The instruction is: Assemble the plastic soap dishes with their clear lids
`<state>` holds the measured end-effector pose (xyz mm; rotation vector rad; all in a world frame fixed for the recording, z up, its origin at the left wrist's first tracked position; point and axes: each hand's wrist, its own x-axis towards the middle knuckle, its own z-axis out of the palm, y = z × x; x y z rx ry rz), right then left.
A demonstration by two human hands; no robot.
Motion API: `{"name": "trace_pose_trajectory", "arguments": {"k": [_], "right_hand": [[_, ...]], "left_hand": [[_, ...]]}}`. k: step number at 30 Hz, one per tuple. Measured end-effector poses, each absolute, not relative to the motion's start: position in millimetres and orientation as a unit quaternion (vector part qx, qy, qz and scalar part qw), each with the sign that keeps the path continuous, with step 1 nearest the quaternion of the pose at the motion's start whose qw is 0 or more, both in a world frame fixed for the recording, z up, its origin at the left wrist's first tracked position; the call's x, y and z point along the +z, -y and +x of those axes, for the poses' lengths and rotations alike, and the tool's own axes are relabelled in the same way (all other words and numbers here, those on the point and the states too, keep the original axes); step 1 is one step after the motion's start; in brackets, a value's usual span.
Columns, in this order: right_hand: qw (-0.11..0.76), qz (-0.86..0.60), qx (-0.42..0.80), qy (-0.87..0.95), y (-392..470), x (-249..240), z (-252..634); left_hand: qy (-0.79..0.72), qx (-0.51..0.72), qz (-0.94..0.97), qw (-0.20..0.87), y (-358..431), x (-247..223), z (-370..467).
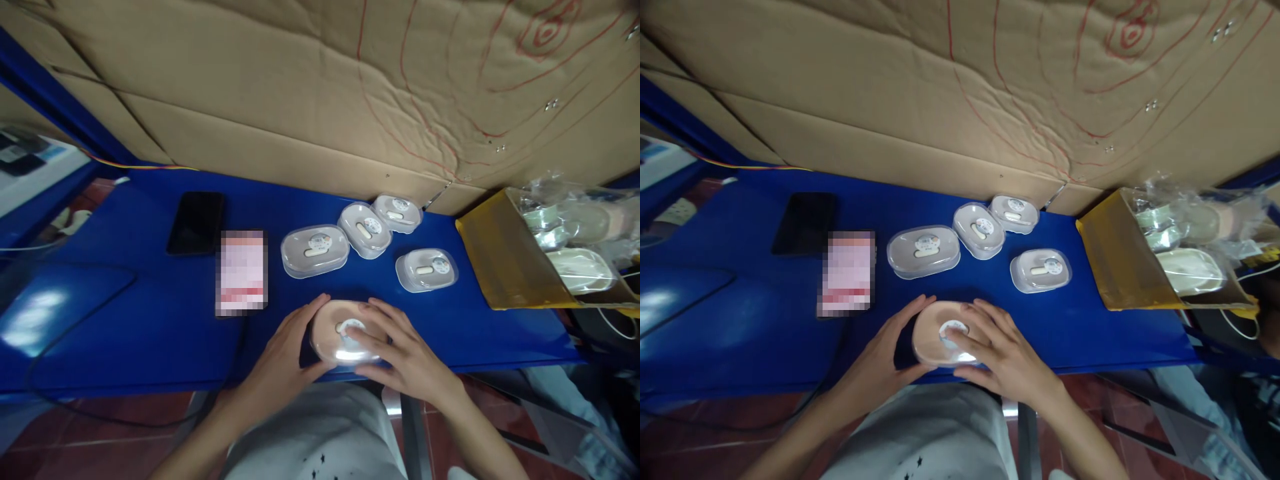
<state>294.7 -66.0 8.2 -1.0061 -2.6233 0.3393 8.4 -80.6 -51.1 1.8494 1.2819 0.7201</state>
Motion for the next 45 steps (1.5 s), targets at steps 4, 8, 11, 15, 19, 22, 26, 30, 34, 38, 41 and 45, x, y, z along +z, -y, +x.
{"name": "trace_pose_trajectory", "arguments": {"k": [4, 8, 11, 15, 19, 22, 26, 30, 34, 38, 41, 45], "right_hand": [[0.162, -0.342, 0.109, 0.919, 65.2, 3.6, 292.2], [0.195, -0.343, 0.099, 0.914, 69.8, -7.7, 298.2], [0.204, -0.352, 0.094, 0.908, 74.2, -10.6, 302.0], [0.185, -0.357, 0.129, 0.906, 71.3, -9.4, 302.8], [0.187, -0.345, 0.108, 0.913, 67.4, -12.0, 302.7], [0.164, -0.351, 0.082, 0.918, 70.4, -10.0, 303.2], [0.153, -0.345, 0.093, 0.921, 72.2, 1.4, 301.5], [0.155, -0.332, 0.087, 0.926, 68.0, 2.5, 296.4], [0.184, -0.332, 0.067, 0.923, 68.7, -10.9, 298.8], [0.187, -0.352, 0.052, 0.916, 75.6, -17.6, 304.0], [0.17, -0.356, 0.046, 0.918, 79.0, -17.6, 303.6], [0.182, -0.348, 0.022, 0.92, 79.2, -22.7, 301.4]], "left_hand": [[-0.501, 0.277, 0.728, 0.378, 81.2, -54.0, 8.4], [-0.505, 0.271, 0.729, 0.374, 81.4, -52.7, 11.0], [-0.501, 0.269, 0.737, 0.365, 81.5, -53.1, 11.5], [-0.486, 0.275, 0.749, 0.357, 79.8, -54.2, 9.5], [-0.48, 0.285, 0.75, 0.355, 77.2, -51.7, 8.5], [-0.476, 0.286, 0.75, 0.36, 76.8, -51.5, 8.6], [-0.483, 0.276, 0.752, 0.354, 78.0, -56.3, 9.2], [-0.482, 0.271, 0.758, 0.347, 78.1, -57.4, 10.5], [-0.476, 0.271, 0.761, 0.348, 78.2, -54.6, 11.9], [-0.477, 0.27, 0.763, 0.342, 79.2, -57.0, 11.3], [-0.476, 0.272, 0.761, 0.346, 79.7, -59.8, 9.7], [-0.471, 0.265, 0.768, 0.344, 77.7, -59.2, 8.1]]}}
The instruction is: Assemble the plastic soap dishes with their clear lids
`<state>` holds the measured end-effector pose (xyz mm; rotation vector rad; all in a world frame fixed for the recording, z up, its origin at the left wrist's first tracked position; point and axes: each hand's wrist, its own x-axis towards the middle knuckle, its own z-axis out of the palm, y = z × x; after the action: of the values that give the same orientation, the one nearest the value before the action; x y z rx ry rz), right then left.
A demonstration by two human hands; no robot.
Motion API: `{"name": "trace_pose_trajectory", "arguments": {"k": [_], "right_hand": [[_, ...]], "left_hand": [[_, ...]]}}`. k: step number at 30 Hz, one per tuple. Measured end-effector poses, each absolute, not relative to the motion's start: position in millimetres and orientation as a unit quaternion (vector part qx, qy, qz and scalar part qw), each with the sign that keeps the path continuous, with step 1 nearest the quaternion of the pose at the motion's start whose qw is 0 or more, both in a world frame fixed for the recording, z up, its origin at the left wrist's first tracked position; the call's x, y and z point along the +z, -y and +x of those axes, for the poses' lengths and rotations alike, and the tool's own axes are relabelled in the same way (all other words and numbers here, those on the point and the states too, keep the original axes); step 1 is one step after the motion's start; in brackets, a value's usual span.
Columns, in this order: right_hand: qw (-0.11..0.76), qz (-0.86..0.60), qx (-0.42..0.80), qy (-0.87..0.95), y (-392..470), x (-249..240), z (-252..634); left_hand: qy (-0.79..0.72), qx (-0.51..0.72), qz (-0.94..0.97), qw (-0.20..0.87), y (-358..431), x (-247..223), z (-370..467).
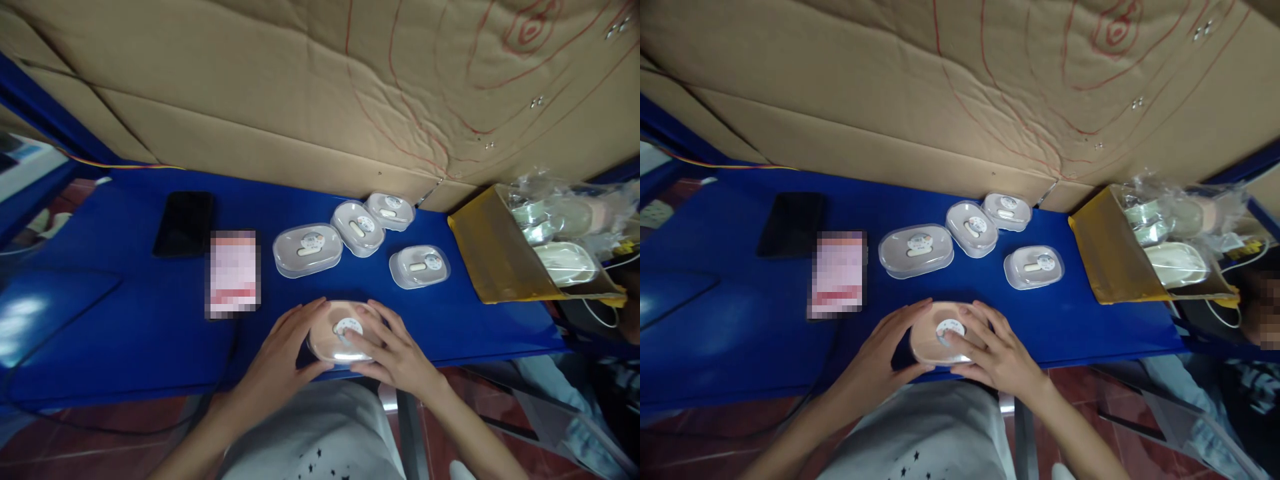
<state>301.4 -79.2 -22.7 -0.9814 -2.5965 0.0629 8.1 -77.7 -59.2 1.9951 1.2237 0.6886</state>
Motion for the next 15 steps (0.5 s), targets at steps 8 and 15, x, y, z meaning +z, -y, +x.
{"name": "trace_pose_trajectory", "arguments": {"k": [8, 15], "right_hand": [[0.163, -0.362, 0.017, 0.918, 79.2, -33.8, 297.3], [0.168, -0.494, -0.002, 0.853, 60.6, -22.9, 307.7]], "left_hand": [[-0.475, 0.26, 0.784, 0.305, 81.8, -49.9, 11.7], [-0.447, 0.351, 0.819, 0.079, 65.0, -19.2, -7.4]]}}
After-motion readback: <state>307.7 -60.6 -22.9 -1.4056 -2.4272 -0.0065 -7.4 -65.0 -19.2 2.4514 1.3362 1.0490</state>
